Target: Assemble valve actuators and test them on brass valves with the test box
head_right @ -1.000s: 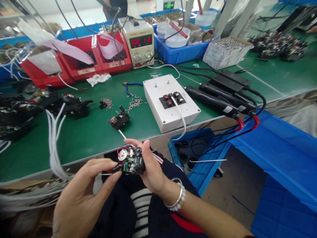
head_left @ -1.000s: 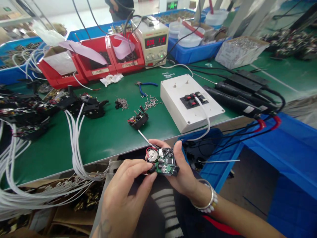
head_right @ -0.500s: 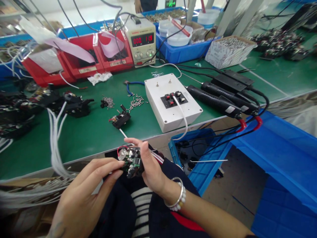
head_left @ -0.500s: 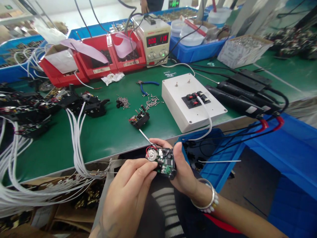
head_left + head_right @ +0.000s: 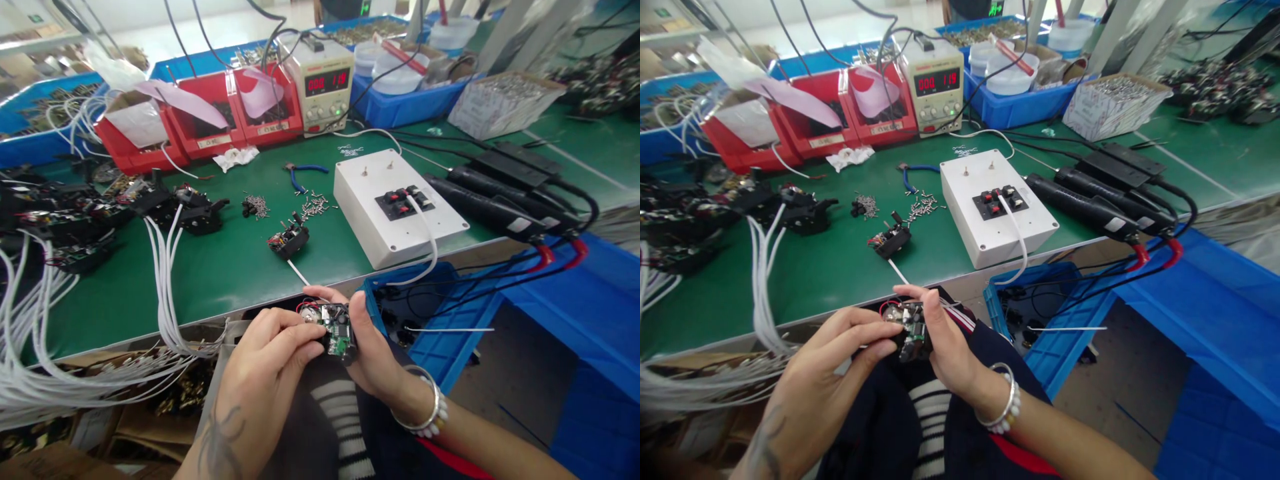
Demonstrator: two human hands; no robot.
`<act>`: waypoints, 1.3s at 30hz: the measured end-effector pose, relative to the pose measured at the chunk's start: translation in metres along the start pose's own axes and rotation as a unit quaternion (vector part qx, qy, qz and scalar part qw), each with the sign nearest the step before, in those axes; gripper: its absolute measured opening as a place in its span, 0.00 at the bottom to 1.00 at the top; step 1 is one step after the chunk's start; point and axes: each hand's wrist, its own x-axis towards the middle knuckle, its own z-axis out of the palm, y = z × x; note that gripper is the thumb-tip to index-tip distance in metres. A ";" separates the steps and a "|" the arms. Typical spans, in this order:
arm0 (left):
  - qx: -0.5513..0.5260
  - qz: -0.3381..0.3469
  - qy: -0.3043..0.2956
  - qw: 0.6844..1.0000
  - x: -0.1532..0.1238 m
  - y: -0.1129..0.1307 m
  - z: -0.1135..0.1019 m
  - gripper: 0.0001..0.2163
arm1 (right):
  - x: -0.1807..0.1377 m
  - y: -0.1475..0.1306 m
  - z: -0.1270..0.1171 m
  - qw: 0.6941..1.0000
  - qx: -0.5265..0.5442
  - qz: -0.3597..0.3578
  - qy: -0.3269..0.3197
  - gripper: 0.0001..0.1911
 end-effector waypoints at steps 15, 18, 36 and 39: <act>0.070 0.056 0.010 0.996 0.002 -0.005 0.002 0.04 | -0.001 -0.005 0.006 0.998 0.049 0.028 0.037 0.41; 0.187 0.119 0.039 0.974 0.001 -0.003 0.011 0.12 | 0.000 -0.007 0.006 0.992 0.089 0.073 0.045 0.40; 0.162 -0.210 0.097 0.959 0.098 -0.126 0.003 0.06 | 0.012 -0.018 0.004 0.978 0.140 0.117 0.098 0.33; 0.197 -0.252 0.082 0.944 0.133 -0.159 0.006 0.07 | 0.010 -0.013 0.001 0.978 0.138 0.130 0.090 0.33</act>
